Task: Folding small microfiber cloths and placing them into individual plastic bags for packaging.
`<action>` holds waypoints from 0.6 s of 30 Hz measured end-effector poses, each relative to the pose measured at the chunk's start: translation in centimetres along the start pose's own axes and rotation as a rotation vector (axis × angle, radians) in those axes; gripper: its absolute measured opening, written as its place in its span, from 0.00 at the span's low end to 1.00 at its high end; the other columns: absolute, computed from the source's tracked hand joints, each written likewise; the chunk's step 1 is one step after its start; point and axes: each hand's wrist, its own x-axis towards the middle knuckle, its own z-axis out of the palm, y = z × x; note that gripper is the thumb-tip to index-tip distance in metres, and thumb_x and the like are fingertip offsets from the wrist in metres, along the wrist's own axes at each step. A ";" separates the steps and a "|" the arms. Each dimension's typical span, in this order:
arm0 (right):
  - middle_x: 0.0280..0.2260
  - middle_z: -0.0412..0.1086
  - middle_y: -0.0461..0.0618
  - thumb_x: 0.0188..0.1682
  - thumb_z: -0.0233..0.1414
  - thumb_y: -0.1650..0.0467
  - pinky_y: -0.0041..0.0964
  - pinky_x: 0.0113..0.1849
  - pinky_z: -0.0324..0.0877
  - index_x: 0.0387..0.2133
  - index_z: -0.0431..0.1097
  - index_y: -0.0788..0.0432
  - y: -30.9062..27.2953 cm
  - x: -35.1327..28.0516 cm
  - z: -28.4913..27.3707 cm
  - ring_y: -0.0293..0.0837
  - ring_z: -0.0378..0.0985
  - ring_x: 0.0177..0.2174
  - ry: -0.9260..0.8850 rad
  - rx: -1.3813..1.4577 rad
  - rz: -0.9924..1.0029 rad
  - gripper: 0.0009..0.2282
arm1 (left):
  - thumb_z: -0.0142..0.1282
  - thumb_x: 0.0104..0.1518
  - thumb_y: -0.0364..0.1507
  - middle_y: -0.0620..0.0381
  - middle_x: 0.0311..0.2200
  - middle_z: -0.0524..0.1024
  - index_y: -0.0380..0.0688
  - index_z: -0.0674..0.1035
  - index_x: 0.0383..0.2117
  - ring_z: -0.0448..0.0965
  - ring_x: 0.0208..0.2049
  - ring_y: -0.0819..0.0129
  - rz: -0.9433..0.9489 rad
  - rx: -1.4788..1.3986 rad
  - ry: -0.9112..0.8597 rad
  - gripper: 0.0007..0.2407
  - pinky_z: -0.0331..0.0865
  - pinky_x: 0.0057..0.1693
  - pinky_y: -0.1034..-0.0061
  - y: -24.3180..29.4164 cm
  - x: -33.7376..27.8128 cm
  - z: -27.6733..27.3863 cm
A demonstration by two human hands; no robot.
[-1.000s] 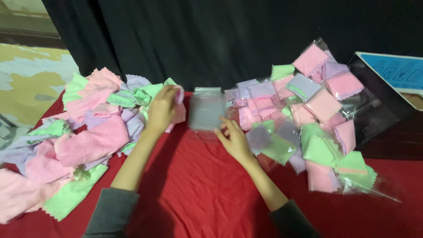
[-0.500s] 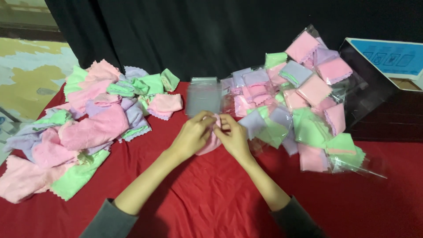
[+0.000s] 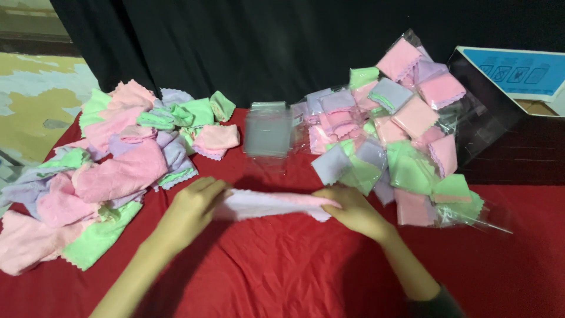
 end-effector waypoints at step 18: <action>0.39 0.78 0.65 0.50 0.58 0.64 0.44 0.34 0.83 0.51 0.74 0.60 10.1 4.7 1.3 0.55 0.86 0.34 -0.097 0.200 0.111 0.18 | 0.66 0.53 0.33 0.59 0.39 0.87 0.63 0.81 0.54 0.86 0.45 0.56 -0.503 -0.415 -0.154 0.19 0.74 0.56 0.61 -8.9 2.5 7.0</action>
